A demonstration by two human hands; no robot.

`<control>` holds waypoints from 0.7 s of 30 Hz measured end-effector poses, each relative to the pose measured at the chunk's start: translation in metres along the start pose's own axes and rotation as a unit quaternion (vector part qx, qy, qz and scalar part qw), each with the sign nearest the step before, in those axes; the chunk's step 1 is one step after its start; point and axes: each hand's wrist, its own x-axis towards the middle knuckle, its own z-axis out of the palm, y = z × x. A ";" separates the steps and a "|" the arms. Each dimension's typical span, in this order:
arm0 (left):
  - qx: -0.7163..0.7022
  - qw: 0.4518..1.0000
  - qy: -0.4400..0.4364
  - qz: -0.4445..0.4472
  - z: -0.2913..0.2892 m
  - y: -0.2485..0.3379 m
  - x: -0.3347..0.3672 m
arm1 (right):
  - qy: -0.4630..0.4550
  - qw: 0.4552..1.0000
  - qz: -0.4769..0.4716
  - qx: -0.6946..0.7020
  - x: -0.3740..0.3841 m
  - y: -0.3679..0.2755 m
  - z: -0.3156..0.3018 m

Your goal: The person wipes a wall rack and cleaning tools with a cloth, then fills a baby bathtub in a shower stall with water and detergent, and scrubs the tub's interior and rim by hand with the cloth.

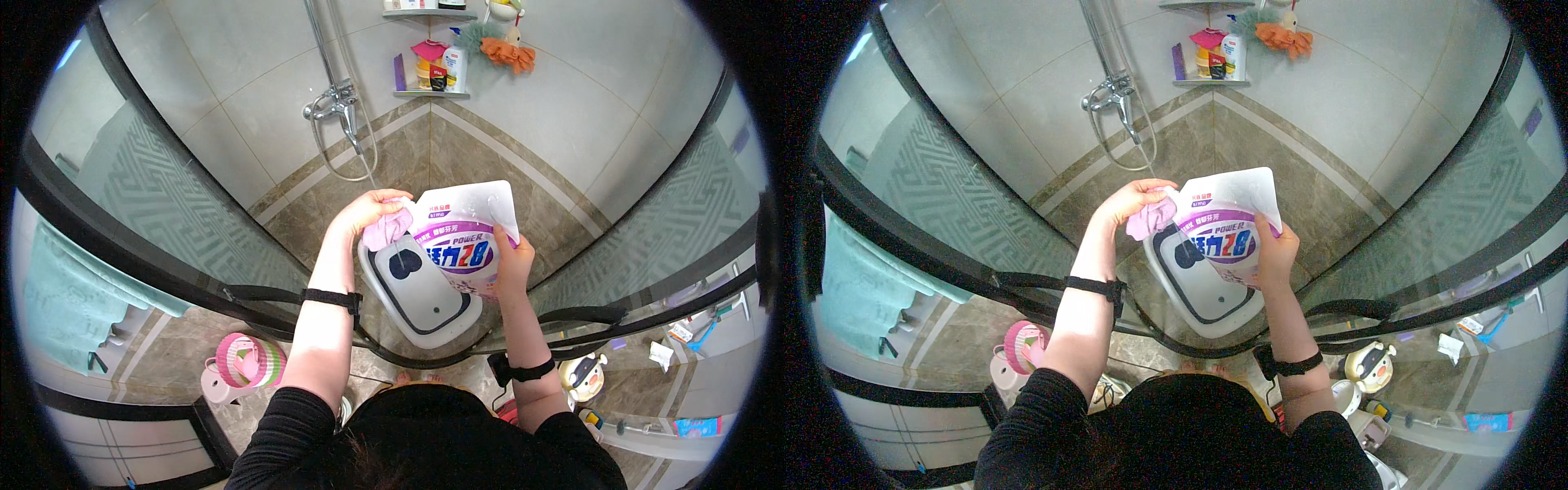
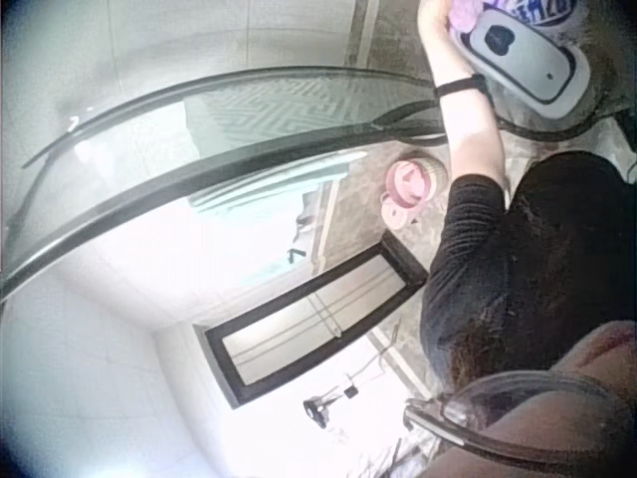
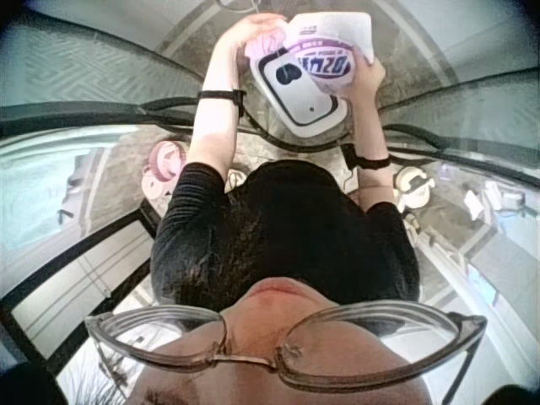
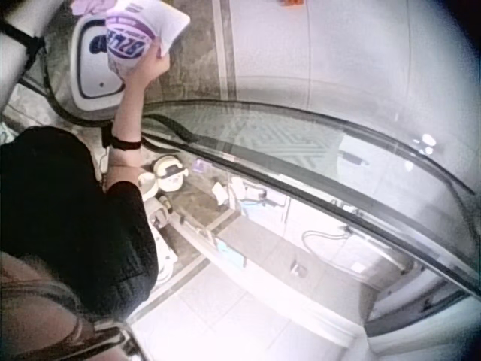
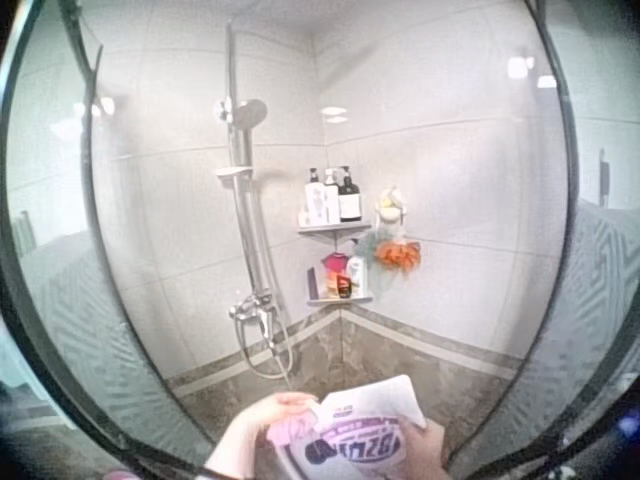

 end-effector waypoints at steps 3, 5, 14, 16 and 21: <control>0.025 0.999 0.035 -0.019 -0.003 -0.007 0.006 | -0.011 1.000 0.019 0.000 0.005 -0.001 -0.001; 0.010 0.997 0.049 -0.057 0.000 -0.005 0.010 | 0.002 1.000 0.006 -0.013 0.003 -0.004 -0.001; 0.243 0.945 0.213 -0.042 -0.005 -0.001 0.017 | 0.027 0.999 0.006 0.036 -0.006 -0.001 -0.007; 0.204 0.955 0.213 -0.040 -0.013 -0.016 0.016 | 0.025 1.000 -0.009 0.012 -0.003 0.000 -0.009; 0.155 0.976 0.135 -0.076 -0.003 -0.078 0.009 | 0.044 0.999 -0.018 -0.006 -0.002 -0.016 -0.002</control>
